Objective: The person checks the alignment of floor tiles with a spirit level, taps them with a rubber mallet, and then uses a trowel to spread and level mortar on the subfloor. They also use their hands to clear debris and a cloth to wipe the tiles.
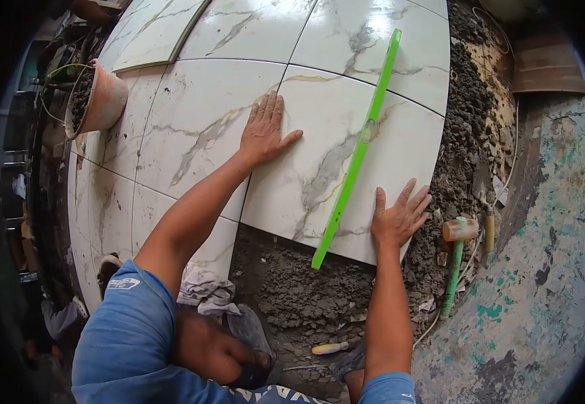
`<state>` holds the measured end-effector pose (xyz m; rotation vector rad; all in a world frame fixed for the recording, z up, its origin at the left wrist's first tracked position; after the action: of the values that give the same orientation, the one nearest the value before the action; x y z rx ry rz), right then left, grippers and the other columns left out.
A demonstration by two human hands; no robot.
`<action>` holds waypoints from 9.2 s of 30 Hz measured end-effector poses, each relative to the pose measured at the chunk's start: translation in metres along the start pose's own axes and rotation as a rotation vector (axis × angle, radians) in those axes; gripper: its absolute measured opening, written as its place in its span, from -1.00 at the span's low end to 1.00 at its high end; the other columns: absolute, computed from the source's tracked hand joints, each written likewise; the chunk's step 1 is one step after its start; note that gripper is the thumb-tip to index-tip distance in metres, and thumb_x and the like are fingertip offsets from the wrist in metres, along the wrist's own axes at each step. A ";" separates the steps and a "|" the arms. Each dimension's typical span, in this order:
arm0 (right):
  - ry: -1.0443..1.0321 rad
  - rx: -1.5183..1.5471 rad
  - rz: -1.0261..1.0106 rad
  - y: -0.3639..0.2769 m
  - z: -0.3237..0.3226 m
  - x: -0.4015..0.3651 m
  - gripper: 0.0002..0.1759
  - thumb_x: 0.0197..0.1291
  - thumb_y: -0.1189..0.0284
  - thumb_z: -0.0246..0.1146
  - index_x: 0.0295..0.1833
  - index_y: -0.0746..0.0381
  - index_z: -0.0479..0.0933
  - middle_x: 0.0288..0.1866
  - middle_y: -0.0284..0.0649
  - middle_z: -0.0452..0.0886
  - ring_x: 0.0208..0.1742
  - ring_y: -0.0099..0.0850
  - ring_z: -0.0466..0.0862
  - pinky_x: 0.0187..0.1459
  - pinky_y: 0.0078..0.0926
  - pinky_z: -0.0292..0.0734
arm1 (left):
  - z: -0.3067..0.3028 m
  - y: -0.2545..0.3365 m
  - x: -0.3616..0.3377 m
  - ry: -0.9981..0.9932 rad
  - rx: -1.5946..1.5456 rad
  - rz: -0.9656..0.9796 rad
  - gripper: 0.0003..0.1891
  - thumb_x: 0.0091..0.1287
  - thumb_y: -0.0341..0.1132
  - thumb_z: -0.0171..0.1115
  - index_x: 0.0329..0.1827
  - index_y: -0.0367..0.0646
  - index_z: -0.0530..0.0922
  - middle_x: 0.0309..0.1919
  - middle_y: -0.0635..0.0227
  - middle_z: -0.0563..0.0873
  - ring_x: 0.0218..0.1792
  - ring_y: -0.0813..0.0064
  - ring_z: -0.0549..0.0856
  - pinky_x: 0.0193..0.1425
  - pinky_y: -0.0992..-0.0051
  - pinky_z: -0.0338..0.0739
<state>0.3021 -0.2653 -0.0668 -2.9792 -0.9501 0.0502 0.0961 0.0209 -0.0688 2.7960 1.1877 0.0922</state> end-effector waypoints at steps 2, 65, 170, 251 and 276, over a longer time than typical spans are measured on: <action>-0.009 -0.004 -0.002 -0.002 0.002 0.003 -0.05 0.34 -0.31 -0.14 0.63 0.06 -0.08 0.65 0.02 -0.13 0.65 -0.03 -0.13 0.52 0.13 -0.16 | -0.003 0.001 -0.029 -0.031 0.000 0.044 -0.05 0.41 0.33 -0.17 0.59 -0.31 -0.08 0.60 0.05 -0.03 0.62 0.16 -0.10 0.64 0.18 -0.26; -0.299 0.148 0.012 0.262 -0.029 -0.040 -0.53 0.28 0.30 0.26 0.19 0.35 0.39 -0.03 0.06 0.57 -0.06 0.04 0.63 -0.07 -0.10 0.55 | -0.050 0.028 -0.163 -0.445 -0.144 -0.164 -0.39 -0.01 -0.02 0.56 -0.02 -0.27 0.60 -0.27 0.08 0.77 -0.11 0.17 0.74 0.42 -0.01 0.24; -0.001 0.391 -0.668 0.111 -0.112 0.019 -0.60 0.20 0.30 0.36 0.10 0.22 0.49 -0.22 -0.05 0.67 -0.29 -0.02 0.70 -0.31 -0.18 0.58 | -0.008 0.057 0.033 -0.121 0.062 -0.107 0.21 -0.02 0.69 -0.07 0.64 0.16 -0.03 0.61 0.01 -0.12 0.59 -0.14 -0.18 0.56 -0.15 -0.34; -0.705 1.337 0.460 0.029 -0.061 -0.122 -0.50 0.47 0.00 0.04 0.12 0.23 0.43 -0.54 -0.40 0.39 -0.65 -0.62 0.42 -0.61 -0.52 0.44 | -0.016 0.057 -0.069 -0.482 0.056 0.305 0.47 -0.45 0.09 0.73 0.62 0.39 -0.09 0.58 -0.14 -0.10 0.52 -0.36 -0.02 0.45 -0.23 0.19; -0.265 1.340 0.502 0.189 -0.184 -0.012 -0.61 0.43 0.13 0.15 0.18 0.14 0.36 -0.45 -0.37 0.46 -0.61 -0.60 0.47 -0.59 -0.54 0.46 | 0.000 0.038 -0.094 -0.544 0.071 0.124 0.64 -0.52 0.12 0.75 0.62 -0.15 -0.25 0.45 -0.59 -0.11 0.48 -0.45 0.05 0.52 -0.05 0.09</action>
<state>0.4083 -0.4269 0.1126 -1.8353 0.0021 0.7459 0.0577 -0.0728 -0.0654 2.6784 0.8937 -0.6666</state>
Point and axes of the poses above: each hand's wrist, its own x-axis towards the middle knuckle, its own z-axis out of the palm, y = z × x, the point moved 9 cm from there along x, towards the middle knuckle
